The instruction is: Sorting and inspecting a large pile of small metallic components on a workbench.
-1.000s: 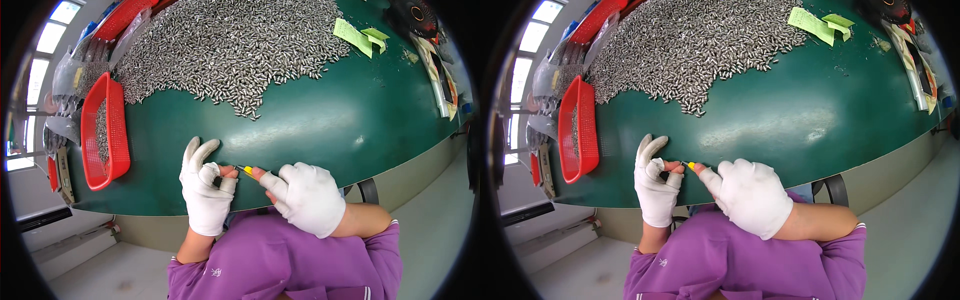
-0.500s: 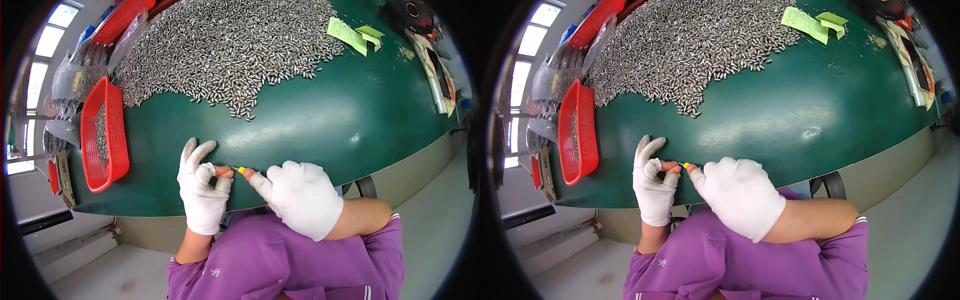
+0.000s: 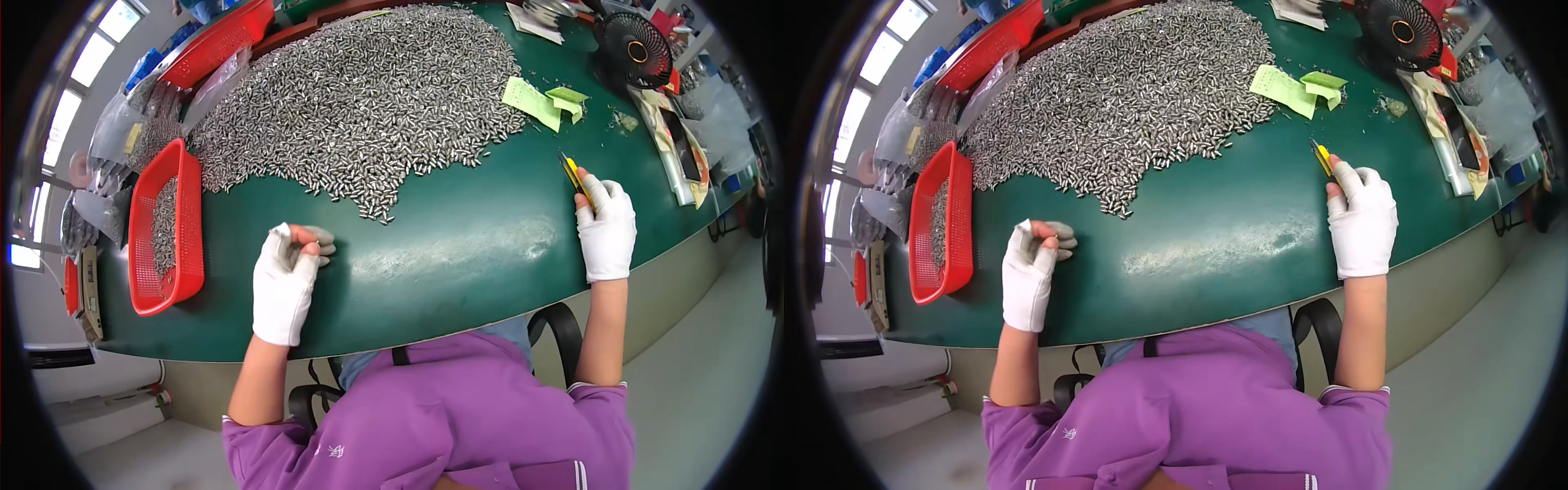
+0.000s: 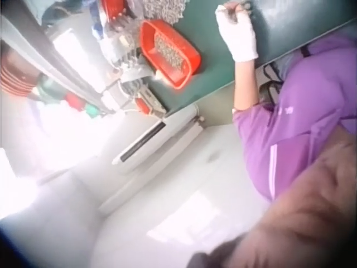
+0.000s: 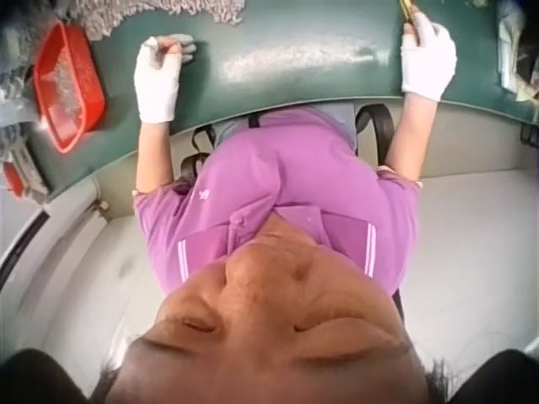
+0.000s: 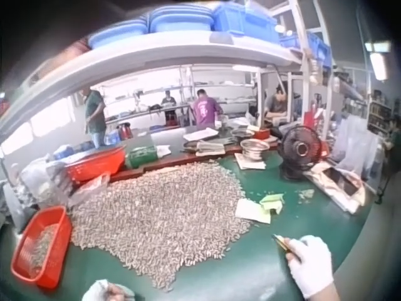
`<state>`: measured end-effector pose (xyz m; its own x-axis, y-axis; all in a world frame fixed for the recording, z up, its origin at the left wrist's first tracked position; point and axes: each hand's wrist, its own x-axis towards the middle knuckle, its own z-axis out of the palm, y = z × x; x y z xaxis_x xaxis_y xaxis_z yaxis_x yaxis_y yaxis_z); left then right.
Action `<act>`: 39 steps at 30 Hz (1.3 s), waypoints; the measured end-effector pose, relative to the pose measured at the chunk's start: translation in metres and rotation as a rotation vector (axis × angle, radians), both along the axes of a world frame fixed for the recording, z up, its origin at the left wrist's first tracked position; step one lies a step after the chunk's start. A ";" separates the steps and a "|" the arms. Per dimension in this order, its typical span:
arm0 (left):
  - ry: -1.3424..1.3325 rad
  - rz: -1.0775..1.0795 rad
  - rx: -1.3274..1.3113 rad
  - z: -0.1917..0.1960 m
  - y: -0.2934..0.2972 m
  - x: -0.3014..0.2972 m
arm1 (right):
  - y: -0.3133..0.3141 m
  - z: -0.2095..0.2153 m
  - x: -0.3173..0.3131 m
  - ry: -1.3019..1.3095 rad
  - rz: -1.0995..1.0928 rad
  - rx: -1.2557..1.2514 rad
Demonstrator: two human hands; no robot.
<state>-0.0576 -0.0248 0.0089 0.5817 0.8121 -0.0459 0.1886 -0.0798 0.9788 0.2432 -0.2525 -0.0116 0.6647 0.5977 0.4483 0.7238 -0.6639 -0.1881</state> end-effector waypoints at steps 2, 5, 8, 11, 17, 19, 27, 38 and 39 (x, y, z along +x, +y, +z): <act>0.064 -0.103 -0.089 0.006 0.011 0.013 | 0.003 0.006 0.001 -0.109 -0.006 0.013; 0.026 -0.161 -0.213 0.001 0.019 0.030 | 0.029 0.028 -0.028 0.009 0.312 0.143; -0.019 -0.166 -0.290 -0.001 0.023 0.046 | 0.066 0.029 -0.054 0.123 0.744 0.105; -0.075 -0.165 -0.341 -0.010 0.033 0.047 | 0.108 0.034 -0.073 0.193 0.915 -0.013; -0.479 -0.253 -0.752 -0.023 0.052 0.047 | 0.156 0.013 -0.065 0.159 0.989 -0.104; -0.522 -0.315 -0.768 -0.022 0.053 0.043 | 0.161 0.009 -0.065 0.155 0.998 -0.079; -0.483 -0.352 -0.758 -0.019 0.057 0.038 | 0.163 0.015 -0.066 0.092 1.000 -0.152; -0.532 -0.455 -0.863 -0.028 0.069 0.042 | 0.163 0.019 -0.066 0.028 0.934 -0.099; -0.545 -0.460 -0.899 -0.027 0.069 0.043 | 0.162 0.020 -0.063 0.056 0.923 -0.036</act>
<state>-0.0147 0.0445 -0.0183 0.9357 0.3182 -0.1523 -0.1438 0.7383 0.6590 0.1798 -0.0900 0.0089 -0.0623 0.9139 0.4012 0.9592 0.1659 -0.2289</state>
